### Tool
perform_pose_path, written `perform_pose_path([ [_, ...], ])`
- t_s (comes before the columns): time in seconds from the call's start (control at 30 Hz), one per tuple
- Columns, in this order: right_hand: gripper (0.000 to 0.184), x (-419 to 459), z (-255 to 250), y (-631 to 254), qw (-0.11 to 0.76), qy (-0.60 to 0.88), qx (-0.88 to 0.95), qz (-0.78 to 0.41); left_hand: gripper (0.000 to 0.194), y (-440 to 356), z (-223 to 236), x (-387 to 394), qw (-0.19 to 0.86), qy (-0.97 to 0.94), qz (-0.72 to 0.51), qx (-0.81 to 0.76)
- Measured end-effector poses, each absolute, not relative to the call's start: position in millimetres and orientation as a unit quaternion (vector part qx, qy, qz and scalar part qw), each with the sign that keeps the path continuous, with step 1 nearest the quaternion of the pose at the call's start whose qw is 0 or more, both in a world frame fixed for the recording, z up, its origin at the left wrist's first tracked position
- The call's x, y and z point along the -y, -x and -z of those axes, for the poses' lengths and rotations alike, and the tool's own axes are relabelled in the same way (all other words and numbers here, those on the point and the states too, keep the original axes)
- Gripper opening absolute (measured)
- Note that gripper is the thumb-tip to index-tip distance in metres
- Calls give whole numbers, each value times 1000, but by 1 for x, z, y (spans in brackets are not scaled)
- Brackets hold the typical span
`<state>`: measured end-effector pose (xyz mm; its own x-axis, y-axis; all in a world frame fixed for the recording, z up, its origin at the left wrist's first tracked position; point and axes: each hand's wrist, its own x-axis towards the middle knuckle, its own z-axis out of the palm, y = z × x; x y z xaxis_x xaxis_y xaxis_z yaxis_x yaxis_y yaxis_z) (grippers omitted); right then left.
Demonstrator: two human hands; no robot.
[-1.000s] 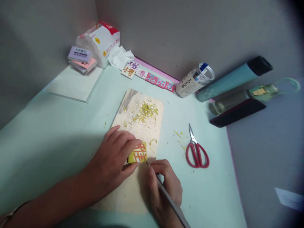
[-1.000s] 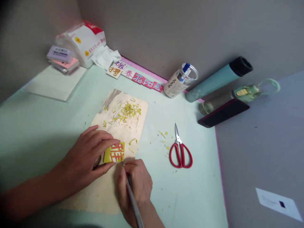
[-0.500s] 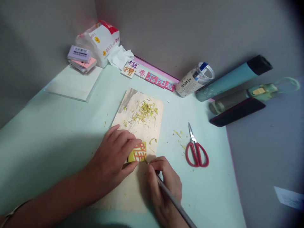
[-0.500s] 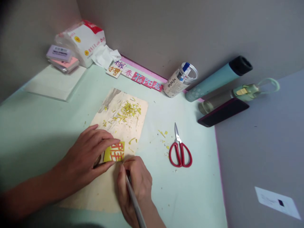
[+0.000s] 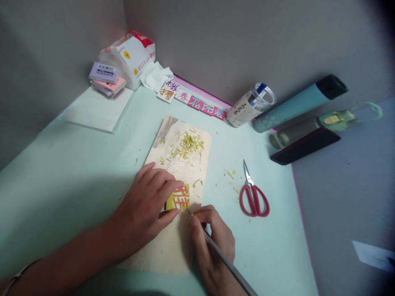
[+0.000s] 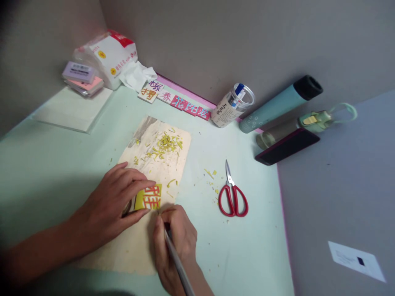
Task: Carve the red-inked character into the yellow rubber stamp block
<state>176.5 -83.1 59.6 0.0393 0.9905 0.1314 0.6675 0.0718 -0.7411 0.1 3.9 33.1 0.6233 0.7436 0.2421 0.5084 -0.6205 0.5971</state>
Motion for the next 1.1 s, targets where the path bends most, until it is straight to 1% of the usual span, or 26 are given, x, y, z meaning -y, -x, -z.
perform_pose_path([
  [0.23, 16, 85, -61, -176, 351, 644, 628, -260, 27, 0, -32, -5, 248, -865, -252, -356],
  [0.33, 17, 86, -61, -175, 344, 649, 628, -256, 28, -1, -31, -5, 246, -864, -254, -357],
  [0.57, 17, 83, -51, -175, 381, 630, 633, -240, 32, 1, -32, -3, 228, -867, -262, -358],
  [0.67, 18, 83, -49, -178, 388, 623, 642, -224, 41, 5, -34, 0, 212, -870, -258, -362],
  [0.77, 18, 82, -49, -181, 384, 617, 651, -221, 57, 9, -34, 2, 195, -879, -246, -359],
  [0.83, 18, 82, -49, -183, 387, 614, 649, -228, 68, 11, -33, 2, 186, -885, -238, -355],
  [0.9, 17, 81, -47, -184, 389, 618, 636, -248, 75, 13, -32, 2, 185, -888, -232, -350],
  [0.97, 15, 81, -46, -186, 387, 633, 615, -268, 76, 13, -30, 1, 191, -889, -233, -345],
  [1.1, 16, 81, -46, -187, 382, 652, 586, -292, 69, 14, -27, 1, 198, -886, -245, -341],
])
